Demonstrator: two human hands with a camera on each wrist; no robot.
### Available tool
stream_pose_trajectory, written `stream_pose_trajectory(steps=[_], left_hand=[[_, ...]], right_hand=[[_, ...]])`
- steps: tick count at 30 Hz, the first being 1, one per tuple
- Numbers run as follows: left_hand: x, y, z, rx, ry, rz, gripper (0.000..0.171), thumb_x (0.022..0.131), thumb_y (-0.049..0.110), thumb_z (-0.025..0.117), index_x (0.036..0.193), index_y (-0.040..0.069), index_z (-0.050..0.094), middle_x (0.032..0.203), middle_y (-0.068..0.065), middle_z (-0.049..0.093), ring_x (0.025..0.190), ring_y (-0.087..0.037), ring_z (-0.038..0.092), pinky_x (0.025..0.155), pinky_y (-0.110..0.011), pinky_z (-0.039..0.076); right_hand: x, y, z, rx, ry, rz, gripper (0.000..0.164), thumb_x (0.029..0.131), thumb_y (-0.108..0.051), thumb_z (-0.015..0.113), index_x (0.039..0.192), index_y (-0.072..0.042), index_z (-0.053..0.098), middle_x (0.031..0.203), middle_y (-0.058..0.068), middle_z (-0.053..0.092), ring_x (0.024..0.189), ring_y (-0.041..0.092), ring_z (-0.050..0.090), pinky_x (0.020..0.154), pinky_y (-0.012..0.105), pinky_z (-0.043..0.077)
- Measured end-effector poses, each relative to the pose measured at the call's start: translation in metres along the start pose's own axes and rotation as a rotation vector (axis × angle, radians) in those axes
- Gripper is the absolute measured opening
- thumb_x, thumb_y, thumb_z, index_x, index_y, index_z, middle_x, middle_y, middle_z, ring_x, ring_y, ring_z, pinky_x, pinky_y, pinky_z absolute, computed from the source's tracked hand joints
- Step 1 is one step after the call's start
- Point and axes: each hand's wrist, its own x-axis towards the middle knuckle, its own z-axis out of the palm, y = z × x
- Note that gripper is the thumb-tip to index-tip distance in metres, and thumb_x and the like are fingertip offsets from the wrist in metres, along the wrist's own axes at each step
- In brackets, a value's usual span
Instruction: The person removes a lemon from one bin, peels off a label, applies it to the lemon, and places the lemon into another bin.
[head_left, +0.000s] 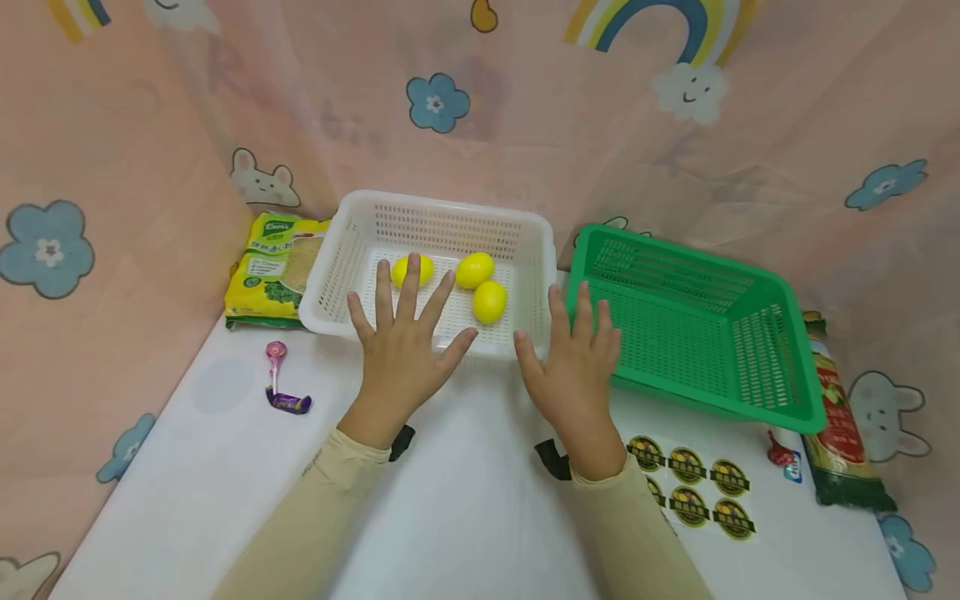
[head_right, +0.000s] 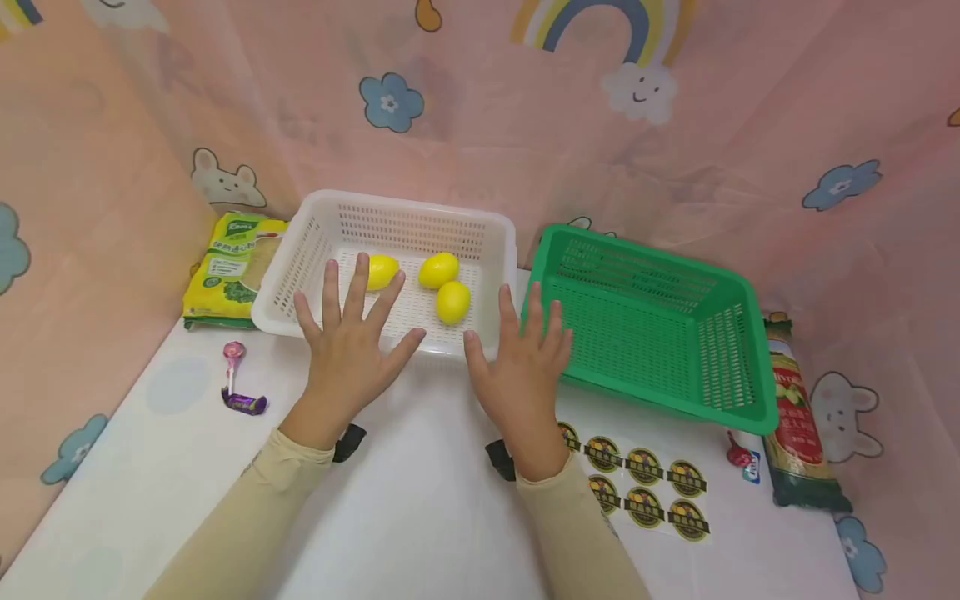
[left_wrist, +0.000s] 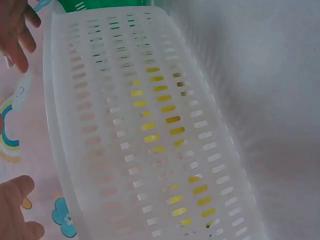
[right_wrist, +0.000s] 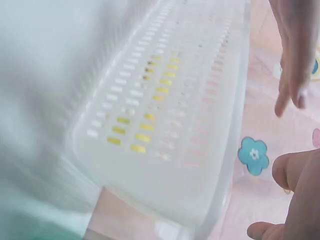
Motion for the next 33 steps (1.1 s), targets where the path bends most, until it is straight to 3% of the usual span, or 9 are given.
stream_pose_trajectory(steps=[7,10,15,20,23,27,33], left_hand=[[0.019,-0.007,-0.011,0.023,-0.043,-0.003,0.077,0.102,0.063,0.056,0.167,0.026,0.037,0.177,-0.012,0.005,0.16,-0.039,-0.011,0.116,-0.076,-0.009],[0.03,-0.011,-0.019,0.037,-0.099,-0.017,0.078,0.102,0.065,0.054,0.167,0.026,0.036,0.177,-0.012,0.004,0.16,-0.04,-0.012,0.116,-0.076,-0.011],[0.056,-0.017,-0.036,0.04,-0.288,-0.073,0.081,0.101,0.069,0.051,0.169,0.028,0.031,0.178,-0.011,-0.001,0.159,-0.041,-0.018,0.116,-0.073,-0.015],[0.084,-0.026,-0.045,0.06,-0.404,-0.099,0.083,0.101,0.068,0.054,0.17,0.03,0.027,0.177,-0.011,-0.005,0.158,-0.045,-0.017,0.117,-0.072,-0.014],[0.102,-0.031,-0.047,0.112,-0.502,-0.1,0.084,0.101,0.064,0.059,0.17,0.028,0.027,0.177,-0.013,-0.003,0.158,-0.049,-0.01,0.119,-0.073,-0.008],[0.126,-0.039,-0.046,0.175,-0.694,-0.119,0.083,0.101,0.058,0.063,0.17,0.026,0.028,0.176,-0.018,0.008,0.157,-0.052,0.003,0.119,-0.075,0.005],[0.156,-0.046,-0.035,0.126,-0.919,-0.166,0.079,0.102,0.046,0.067,0.168,0.021,0.033,0.172,-0.019,0.025,0.156,-0.048,0.02,0.12,-0.071,0.018]], right_hand=[[-0.005,-0.011,0.015,-0.048,-0.064,-0.033,0.078,0.107,-0.051,0.054,0.169,-0.011,0.027,0.174,0.026,0.004,0.156,0.055,0.002,0.121,0.072,0.012],[-0.006,-0.017,0.019,-0.054,-0.088,-0.041,0.077,0.107,-0.05,0.054,0.168,-0.011,0.029,0.173,0.027,0.004,0.156,0.055,0.002,0.122,0.071,0.013],[-0.007,-0.025,0.024,-0.044,-0.114,-0.03,0.071,0.107,-0.048,0.055,0.165,-0.011,0.038,0.173,0.027,0.007,0.156,0.053,0.005,0.121,0.07,0.018],[-0.005,-0.03,0.026,-0.043,-0.116,-0.031,0.06,0.109,-0.045,0.054,0.157,-0.009,0.051,0.171,0.03,0.014,0.155,0.053,0.011,0.123,0.067,0.019],[-0.003,-0.03,0.025,-0.049,-0.101,-0.04,0.053,0.109,-0.044,0.056,0.148,-0.009,0.061,0.168,0.033,0.02,0.153,0.055,0.018,0.122,0.066,0.021],[0.0,-0.034,0.018,-0.047,-0.126,-0.018,0.042,0.107,-0.044,0.06,0.13,-0.011,0.073,0.164,0.037,0.028,0.151,0.056,0.023,0.122,0.065,0.023],[0.002,-0.038,0.013,-0.06,-0.196,0.032,0.038,0.107,-0.046,0.061,0.116,-0.013,0.077,0.161,0.037,0.033,0.152,0.054,0.02,0.123,0.063,0.023]])
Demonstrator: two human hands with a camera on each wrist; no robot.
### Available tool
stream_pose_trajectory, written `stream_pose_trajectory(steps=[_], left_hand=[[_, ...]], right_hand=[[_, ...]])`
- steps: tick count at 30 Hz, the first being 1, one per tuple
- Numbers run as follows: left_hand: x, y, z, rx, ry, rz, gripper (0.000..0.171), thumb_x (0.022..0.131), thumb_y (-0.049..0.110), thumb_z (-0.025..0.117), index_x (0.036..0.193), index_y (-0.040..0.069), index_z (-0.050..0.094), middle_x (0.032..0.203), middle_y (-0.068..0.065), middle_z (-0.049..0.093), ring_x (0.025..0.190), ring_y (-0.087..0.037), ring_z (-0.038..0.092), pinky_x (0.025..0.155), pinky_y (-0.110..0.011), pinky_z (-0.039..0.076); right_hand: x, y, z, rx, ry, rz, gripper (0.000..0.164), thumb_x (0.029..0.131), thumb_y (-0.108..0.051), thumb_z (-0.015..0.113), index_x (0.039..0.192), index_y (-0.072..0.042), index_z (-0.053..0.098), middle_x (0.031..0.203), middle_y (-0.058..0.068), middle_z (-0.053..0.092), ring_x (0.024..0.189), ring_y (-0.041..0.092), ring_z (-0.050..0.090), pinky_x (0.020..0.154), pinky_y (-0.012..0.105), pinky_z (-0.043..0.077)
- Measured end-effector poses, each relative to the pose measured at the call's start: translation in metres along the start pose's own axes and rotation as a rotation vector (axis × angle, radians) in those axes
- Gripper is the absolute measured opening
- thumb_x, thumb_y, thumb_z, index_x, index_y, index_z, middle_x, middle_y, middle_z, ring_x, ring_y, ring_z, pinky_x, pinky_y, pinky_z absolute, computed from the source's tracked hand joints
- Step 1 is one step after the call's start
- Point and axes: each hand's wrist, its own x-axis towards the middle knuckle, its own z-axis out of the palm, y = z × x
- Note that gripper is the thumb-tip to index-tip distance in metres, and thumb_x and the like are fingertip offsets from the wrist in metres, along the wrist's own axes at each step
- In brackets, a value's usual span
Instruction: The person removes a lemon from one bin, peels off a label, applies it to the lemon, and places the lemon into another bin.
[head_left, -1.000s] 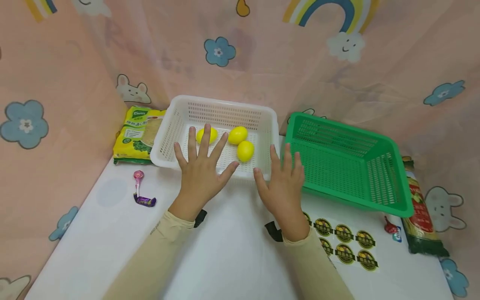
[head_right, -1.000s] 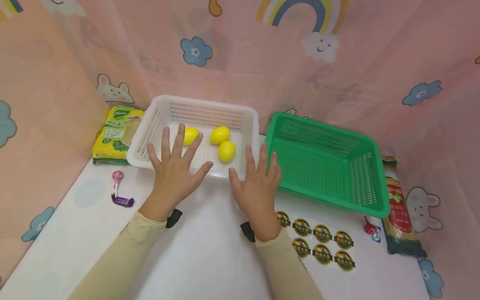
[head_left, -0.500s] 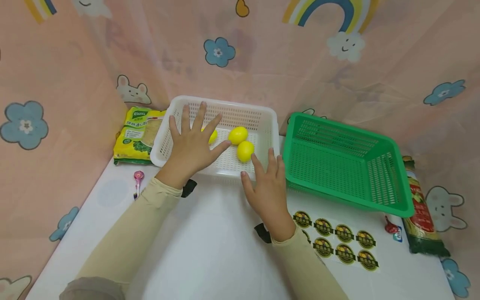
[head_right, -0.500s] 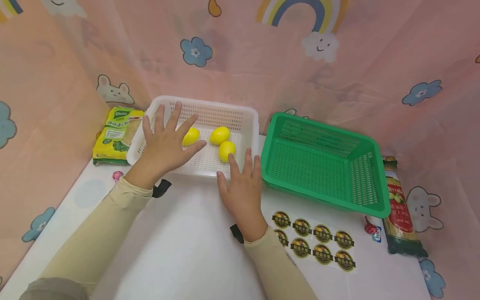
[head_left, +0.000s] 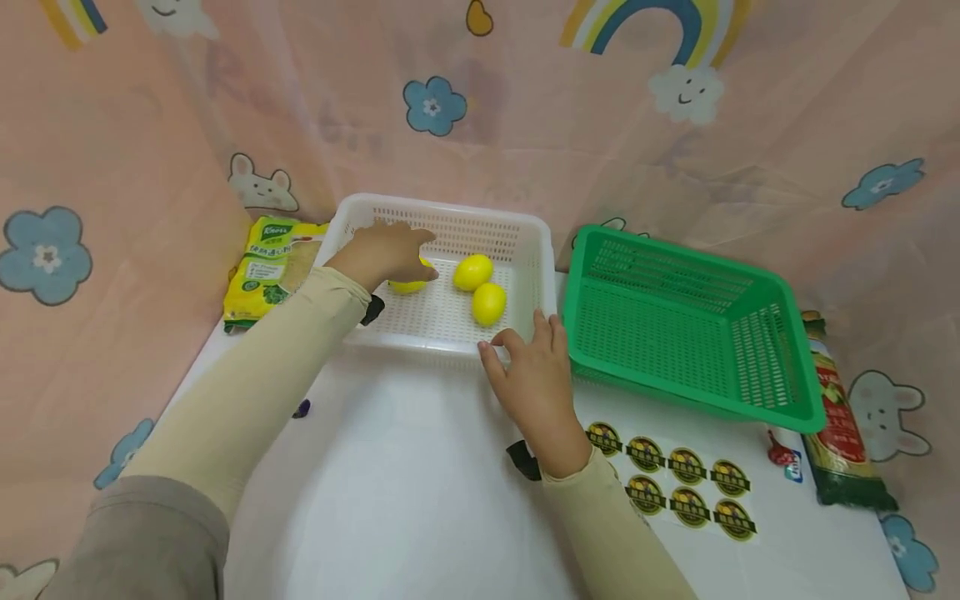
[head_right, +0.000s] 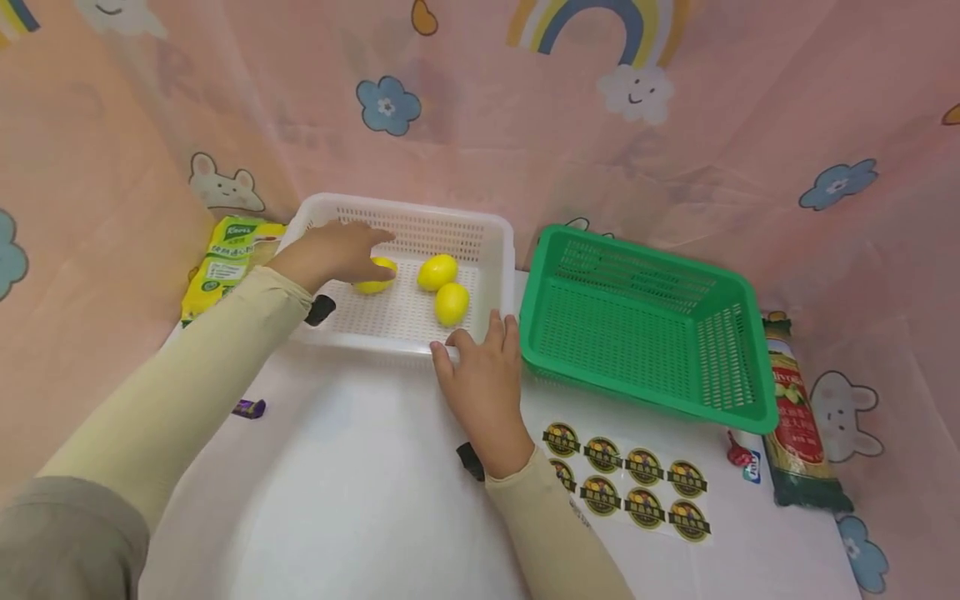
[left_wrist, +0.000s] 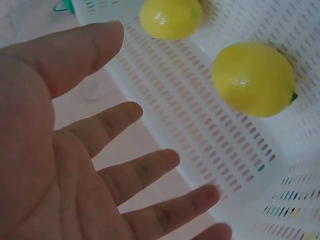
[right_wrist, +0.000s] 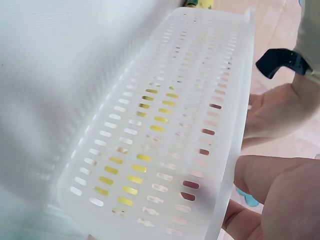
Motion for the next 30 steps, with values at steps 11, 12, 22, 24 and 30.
stream_pose_trajectory(steps=[11,12,22,24,30], left_hand=[[0.049,-0.009,0.016,-0.239,-0.113,-0.03,0.071,0.098,0.024,0.076,0.162,0.022,0.046,0.168,-0.007,0.039,0.152,-0.033,0.035,0.12,-0.06,0.029],[0.053,-0.011,0.02,-0.248,-0.106,-0.031,0.07,0.097,0.022,0.076,0.161,0.022,0.047,0.167,-0.007,0.041,0.151,-0.033,0.036,0.12,-0.06,0.029],[0.069,-0.02,0.046,-0.194,-0.01,0.068,0.051,0.095,0.013,0.078,0.144,0.012,0.064,0.153,-0.01,0.056,0.14,-0.031,0.048,0.119,-0.052,0.035],[0.069,-0.021,0.047,-0.181,-0.009,0.079,0.049,0.094,0.012,0.08,0.141,0.012,0.066,0.151,-0.009,0.058,0.135,-0.03,0.05,0.118,-0.051,0.036],[0.069,-0.022,0.046,-0.154,-0.014,0.1,0.049,0.092,0.01,0.082,0.14,0.012,0.068,0.149,-0.009,0.06,0.127,-0.029,0.053,0.116,-0.05,0.038]], right_hand=[[0.001,0.003,0.001,0.015,-0.045,0.039,0.042,0.108,-0.052,0.057,0.121,-0.016,0.075,0.167,0.037,0.016,0.154,0.052,0.013,0.12,0.065,0.029],[0.001,0.003,0.0,0.009,-0.048,0.039,0.042,0.108,-0.052,0.057,0.121,-0.016,0.075,0.167,0.037,0.016,0.154,0.052,0.013,0.12,0.065,0.029],[0.002,0.0,-0.006,-0.009,-0.067,0.038,0.042,0.107,-0.052,0.058,0.12,-0.017,0.076,0.166,0.037,0.019,0.153,0.054,0.016,0.119,0.065,0.03],[0.002,0.0,-0.006,-0.011,-0.066,0.032,0.042,0.107,-0.052,0.058,0.12,-0.016,0.076,0.165,0.038,0.02,0.153,0.055,0.017,0.119,0.065,0.031],[0.004,-0.001,-0.007,-0.018,-0.064,0.025,0.043,0.107,-0.052,0.059,0.12,-0.016,0.077,0.164,0.039,0.024,0.152,0.055,0.019,0.118,0.065,0.032]])
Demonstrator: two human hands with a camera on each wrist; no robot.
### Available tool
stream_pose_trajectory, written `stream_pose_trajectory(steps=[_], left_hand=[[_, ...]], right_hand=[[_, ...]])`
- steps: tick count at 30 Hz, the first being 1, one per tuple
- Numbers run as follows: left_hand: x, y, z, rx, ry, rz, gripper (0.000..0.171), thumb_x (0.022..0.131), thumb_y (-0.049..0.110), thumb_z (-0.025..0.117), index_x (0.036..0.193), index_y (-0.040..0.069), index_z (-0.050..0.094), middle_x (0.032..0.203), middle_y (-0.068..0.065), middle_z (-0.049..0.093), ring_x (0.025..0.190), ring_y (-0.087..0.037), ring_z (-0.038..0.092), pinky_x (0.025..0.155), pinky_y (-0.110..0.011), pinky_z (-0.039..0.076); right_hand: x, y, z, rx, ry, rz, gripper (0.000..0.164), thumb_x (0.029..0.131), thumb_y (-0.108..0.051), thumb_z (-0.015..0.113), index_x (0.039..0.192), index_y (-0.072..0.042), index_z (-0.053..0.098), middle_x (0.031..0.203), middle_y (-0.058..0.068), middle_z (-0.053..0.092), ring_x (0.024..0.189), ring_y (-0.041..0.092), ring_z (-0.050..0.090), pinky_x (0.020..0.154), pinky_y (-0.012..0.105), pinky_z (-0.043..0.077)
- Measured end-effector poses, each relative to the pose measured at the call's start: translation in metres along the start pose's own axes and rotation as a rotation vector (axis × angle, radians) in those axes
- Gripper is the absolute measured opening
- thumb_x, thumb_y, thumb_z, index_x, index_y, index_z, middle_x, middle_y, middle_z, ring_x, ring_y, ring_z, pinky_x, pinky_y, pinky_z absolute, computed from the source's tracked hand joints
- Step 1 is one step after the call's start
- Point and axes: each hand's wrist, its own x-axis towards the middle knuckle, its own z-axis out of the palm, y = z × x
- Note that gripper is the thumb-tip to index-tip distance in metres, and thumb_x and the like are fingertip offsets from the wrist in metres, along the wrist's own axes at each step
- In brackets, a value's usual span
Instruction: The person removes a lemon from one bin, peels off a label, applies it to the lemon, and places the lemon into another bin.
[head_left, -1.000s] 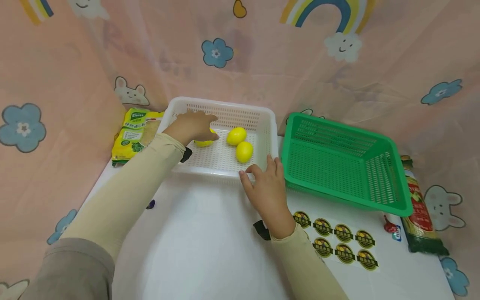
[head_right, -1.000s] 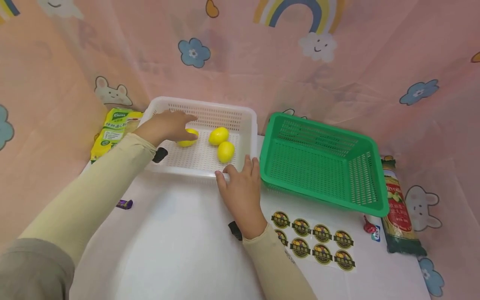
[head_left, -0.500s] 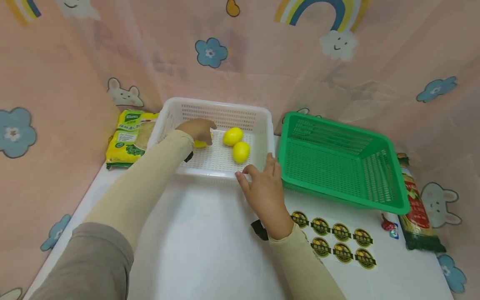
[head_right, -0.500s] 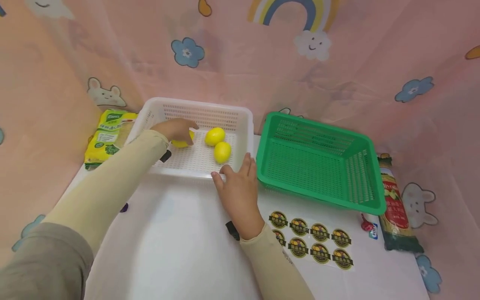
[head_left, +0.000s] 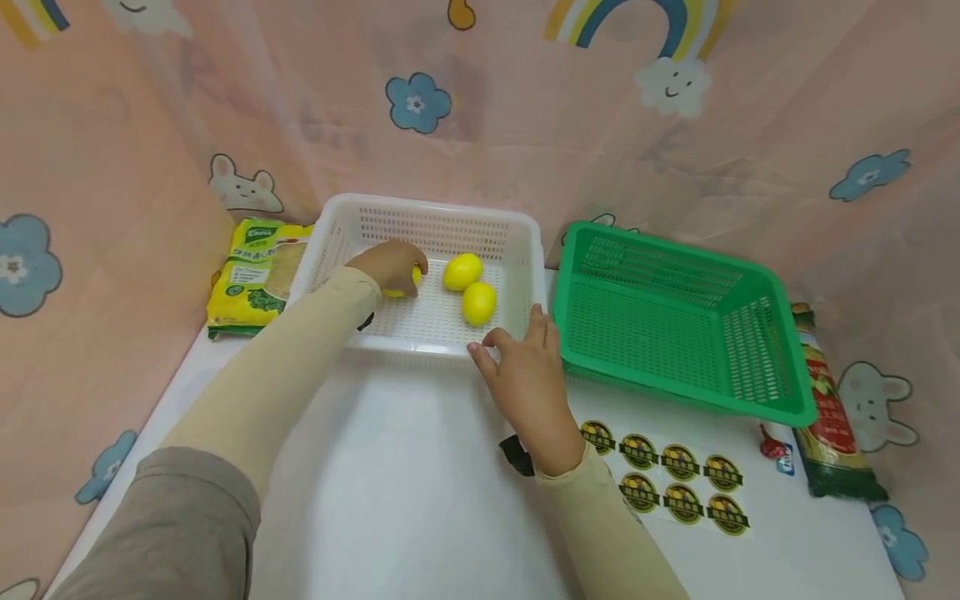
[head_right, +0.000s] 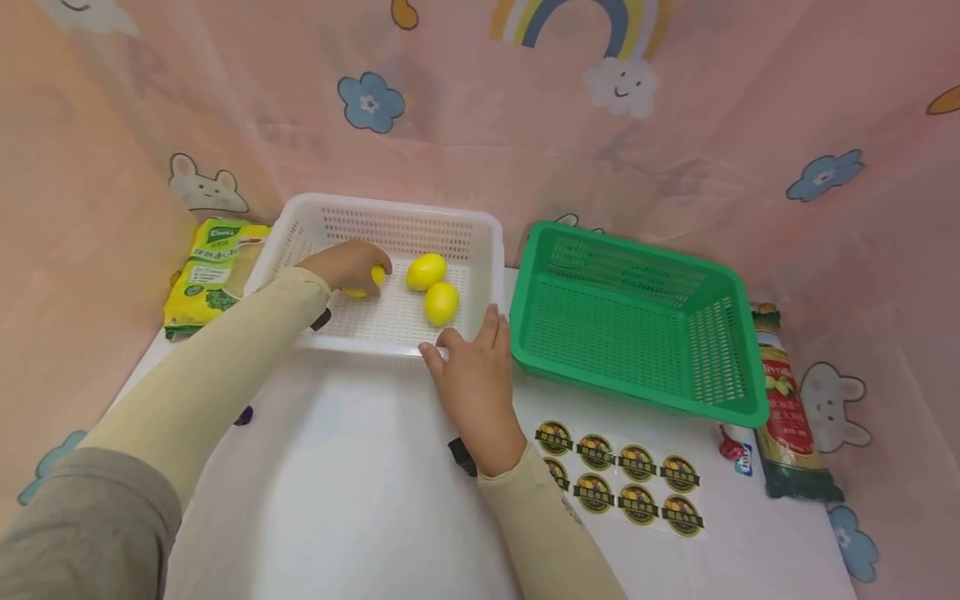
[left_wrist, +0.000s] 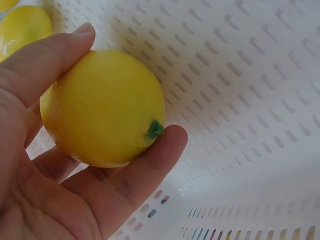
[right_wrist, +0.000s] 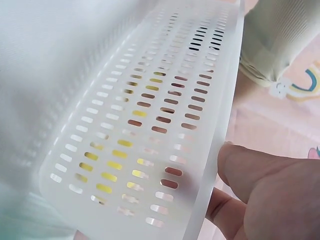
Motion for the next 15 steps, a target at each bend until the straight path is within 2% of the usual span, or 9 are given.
stream_pose_trajectory(steps=[4,8,11,15], left_hand=[[-0.001,-0.007,-0.003,0.001,0.029,0.029,0.051,0.093,0.01,0.081,0.142,0.01,0.066,0.149,-0.01,0.06,0.128,-0.03,0.053,0.115,-0.05,0.039],[-0.004,-0.009,-0.009,-0.039,0.077,0.068,0.053,0.094,0.012,0.08,0.145,0.009,0.064,0.15,-0.011,0.058,0.133,-0.031,0.052,0.117,-0.05,0.037],[-0.012,-0.001,-0.016,-0.087,0.119,0.109,0.054,0.095,0.013,0.081,0.146,0.009,0.063,0.149,-0.011,0.06,0.13,-0.031,0.053,0.115,-0.049,0.039],[-0.035,0.023,-0.022,-0.142,0.199,0.197,0.053,0.095,0.016,0.083,0.144,0.011,0.066,0.143,-0.009,0.063,0.122,-0.029,0.055,0.108,-0.045,0.045]], right_hand=[[0.0,-0.003,-0.001,-0.01,0.01,-0.012,0.041,0.107,-0.051,0.06,0.118,-0.015,0.078,0.162,0.04,0.026,0.151,0.055,0.02,0.119,0.065,0.031],[0.0,-0.004,-0.002,-0.013,0.015,-0.03,0.041,0.107,-0.05,0.06,0.116,-0.014,0.078,0.16,0.042,0.028,0.151,0.056,0.021,0.12,0.064,0.03],[0.0,-0.003,-0.002,-0.018,0.018,-0.044,0.041,0.107,-0.05,0.06,0.116,-0.014,0.078,0.159,0.043,0.03,0.15,0.056,0.022,0.12,0.063,0.029],[-0.001,0.0,-0.002,-0.031,0.033,-0.057,0.041,0.107,-0.049,0.061,0.114,-0.013,0.079,0.157,0.045,0.032,0.148,0.057,0.025,0.119,0.063,0.032]])
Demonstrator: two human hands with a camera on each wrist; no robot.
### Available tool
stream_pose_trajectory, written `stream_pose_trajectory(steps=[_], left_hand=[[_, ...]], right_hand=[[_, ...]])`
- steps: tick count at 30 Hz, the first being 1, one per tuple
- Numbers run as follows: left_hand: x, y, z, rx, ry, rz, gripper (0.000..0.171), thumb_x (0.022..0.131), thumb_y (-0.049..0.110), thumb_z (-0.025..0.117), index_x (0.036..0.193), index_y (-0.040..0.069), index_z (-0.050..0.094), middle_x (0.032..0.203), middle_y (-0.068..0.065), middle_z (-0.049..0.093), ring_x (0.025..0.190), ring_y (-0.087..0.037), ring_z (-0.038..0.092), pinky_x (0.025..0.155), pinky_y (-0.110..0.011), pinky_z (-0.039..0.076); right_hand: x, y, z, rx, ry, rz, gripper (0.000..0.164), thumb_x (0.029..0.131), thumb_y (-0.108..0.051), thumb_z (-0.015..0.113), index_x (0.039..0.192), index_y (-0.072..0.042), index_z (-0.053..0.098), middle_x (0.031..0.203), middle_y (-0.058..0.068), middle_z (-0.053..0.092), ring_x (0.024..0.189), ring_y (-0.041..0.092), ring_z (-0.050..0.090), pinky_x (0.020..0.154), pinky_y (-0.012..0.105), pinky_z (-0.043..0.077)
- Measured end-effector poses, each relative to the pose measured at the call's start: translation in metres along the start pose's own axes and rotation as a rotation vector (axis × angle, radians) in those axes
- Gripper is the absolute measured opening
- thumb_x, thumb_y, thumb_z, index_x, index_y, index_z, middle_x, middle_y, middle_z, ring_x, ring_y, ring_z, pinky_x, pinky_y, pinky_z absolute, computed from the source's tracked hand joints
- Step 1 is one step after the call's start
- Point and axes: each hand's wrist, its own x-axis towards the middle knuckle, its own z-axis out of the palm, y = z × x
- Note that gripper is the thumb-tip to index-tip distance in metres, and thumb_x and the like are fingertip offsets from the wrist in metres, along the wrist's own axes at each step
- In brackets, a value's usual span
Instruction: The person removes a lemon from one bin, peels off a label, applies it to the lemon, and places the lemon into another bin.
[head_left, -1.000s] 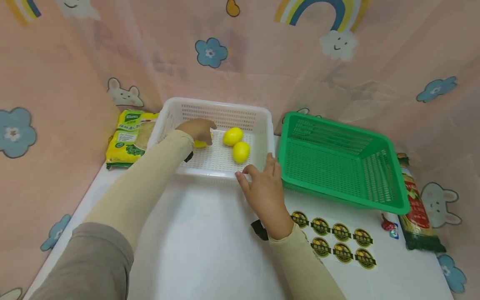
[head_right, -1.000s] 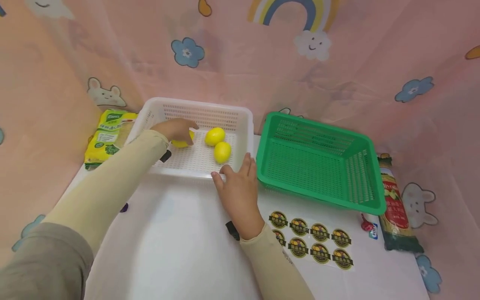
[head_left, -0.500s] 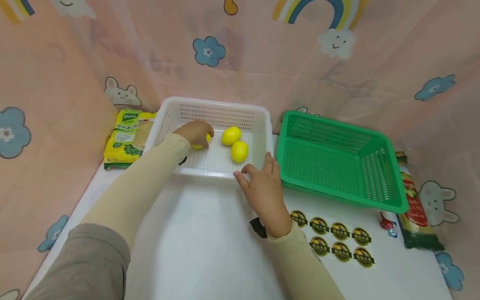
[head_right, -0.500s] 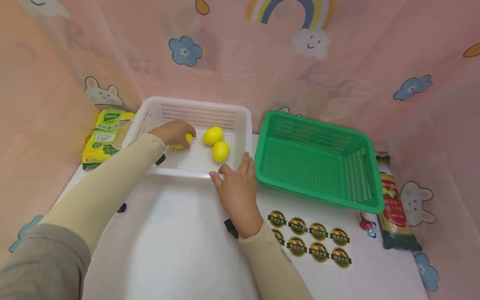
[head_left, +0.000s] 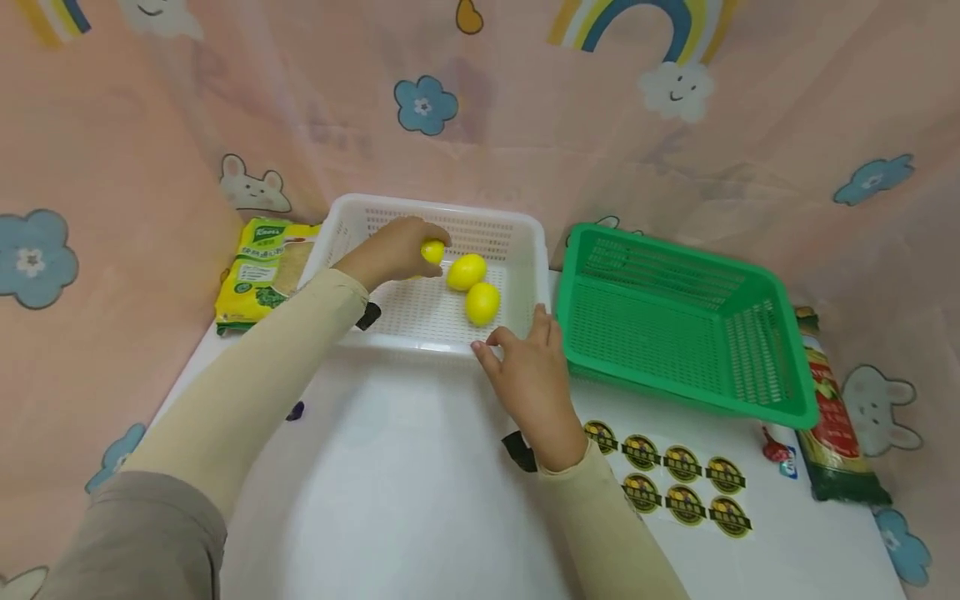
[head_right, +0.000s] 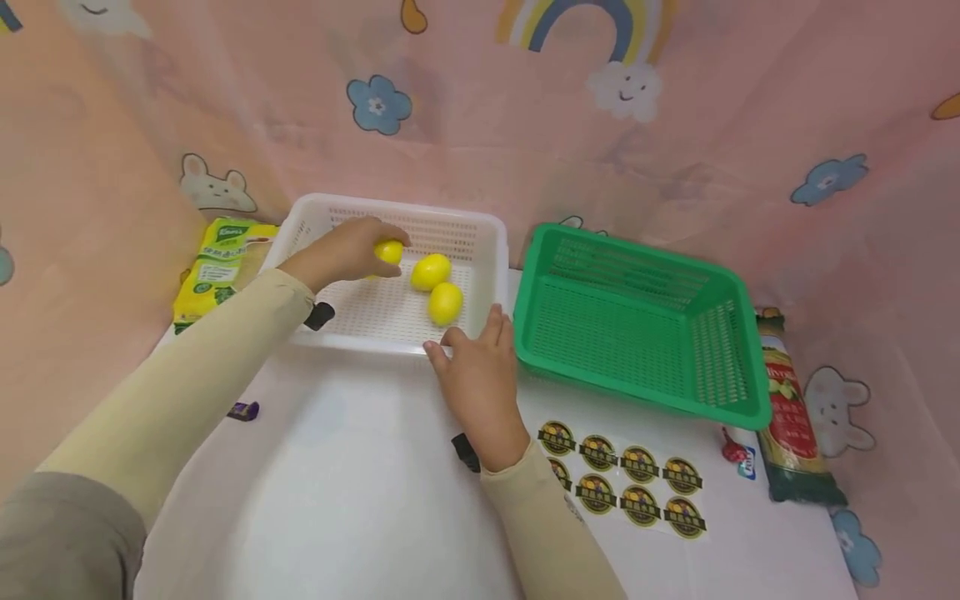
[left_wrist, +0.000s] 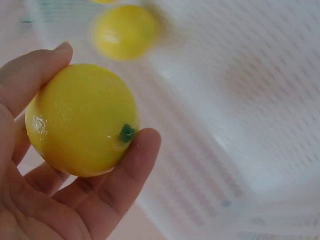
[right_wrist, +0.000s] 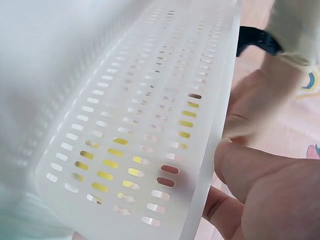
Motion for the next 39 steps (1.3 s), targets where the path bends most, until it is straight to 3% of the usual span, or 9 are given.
stream_pose_trajectory(steps=[4,7,11,15,19,23,30,39], left_hand=[[-0.035,0.033,-0.003,-0.095,0.072,0.093,0.05,0.094,0.018,0.084,0.141,0.013,0.068,0.138,-0.008,0.065,0.113,-0.028,0.058,0.097,-0.042,0.052],[-0.072,0.055,0.003,-0.17,0.106,0.12,0.05,0.093,0.021,0.084,0.14,0.014,0.069,0.138,-0.007,0.065,0.112,-0.027,0.06,0.093,-0.042,0.054],[-0.115,0.075,0.025,-0.226,0.159,0.094,0.05,0.092,0.029,0.085,0.139,0.017,0.07,0.133,-0.007,0.065,0.108,-0.026,0.06,0.088,-0.041,0.054],[-0.139,0.075,0.06,-0.226,0.208,0.026,0.05,0.092,0.033,0.084,0.138,0.018,0.071,0.121,-0.009,0.064,0.095,-0.025,0.06,0.08,-0.039,0.052],[-0.15,0.07,0.096,-0.196,0.278,-0.006,0.047,0.093,0.029,0.084,0.136,0.016,0.072,0.113,-0.009,0.061,0.089,-0.023,0.06,0.079,-0.037,0.053],[-0.159,0.071,0.114,-0.171,0.351,-0.02,0.046,0.091,0.027,0.086,0.133,0.013,0.074,0.106,-0.009,0.06,0.083,-0.02,0.058,0.074,-0.034,0.053],[-0.165,0.063,0.144,-0.099,0.27,-0.123,0.046,0.091,0.027,0.087,0.132,0.01,0.074,0.096,-0.008,0.055,0.08,-0.024,0.049,0.064,-0.03,0.044],[-0.158,0.05,0.174,0.001,0.251,-0.191,0.045,0.09,0.028,0.088,0.129,0.009,0.075,0.096,-0.011,0.05,0.083,-0.028,0.043,0.059,-0.028,0.043]], right_hand=[[0.0,0.001,-0.001,-0.002,0.016,-0.018,0.04,0.107,-0.048,0.062,0.113,-0.012,0.079,0.154,0.046,0.034,0.147,0.058,0.027,0.118,0.063,0.033],[0.0,0.002,0.0,-0.013,0.021,-0.029,0.04,0.107,-0.048,0.061,0.113,-0.013,0.079,0.153,0.047,0.036,0.147,0.059,0.027,0.117,0.063,0.034],[-0.001,0.004,0.002,-0.032,0.036,-0.037,0.04,0.107,-0.048,0.061,0.113,-0.013,0.079,0.151,0.047,0.037,0.145,0.06,0.029,0.115,0.064,0.036],[-0.001,0.006,0.003,-0.027,0.057,-0.039,0.04,0.107,-0.049,0.061,0.112,-0.013,0.08,0.15,0.048,0.038,0.144,0.06,0.031,0.115,0.064,0.036],[0.0,0.005,0.005,-0.013,0.063,-0.042,0.04,0.107,-0.048,0.062,0.111,-0.012,0.08,0.151,0.048,0.038,0.144,0.06,0.031,0.114,0.065,0.037],[0.0,0.005,0.006,0.0,0.065,-0.041,0.04,0.106,-0.047,0.063,0.111,-0.011,0.079,0.152,0.047,0.037,0.145,0.06,0.03,0.114,0.066,0.037],[0.001,0.006,0.004,-0.002,0.049,-0.026,0.041,0.107,-0.048,0.062,0.112,-0.011,0.079,0.154,0.047,0.034,0.145,0.06,0.028,0.116,0.066,0.034],[0.003,0.004,0.004,0.003,0.045,-0.032,0.041,0.106,-0.049,0.062,0.112,-0.012,0.079,0.152,0.047,0.036,0.145,0.059,0.028,0.118,0.064,0.031]])
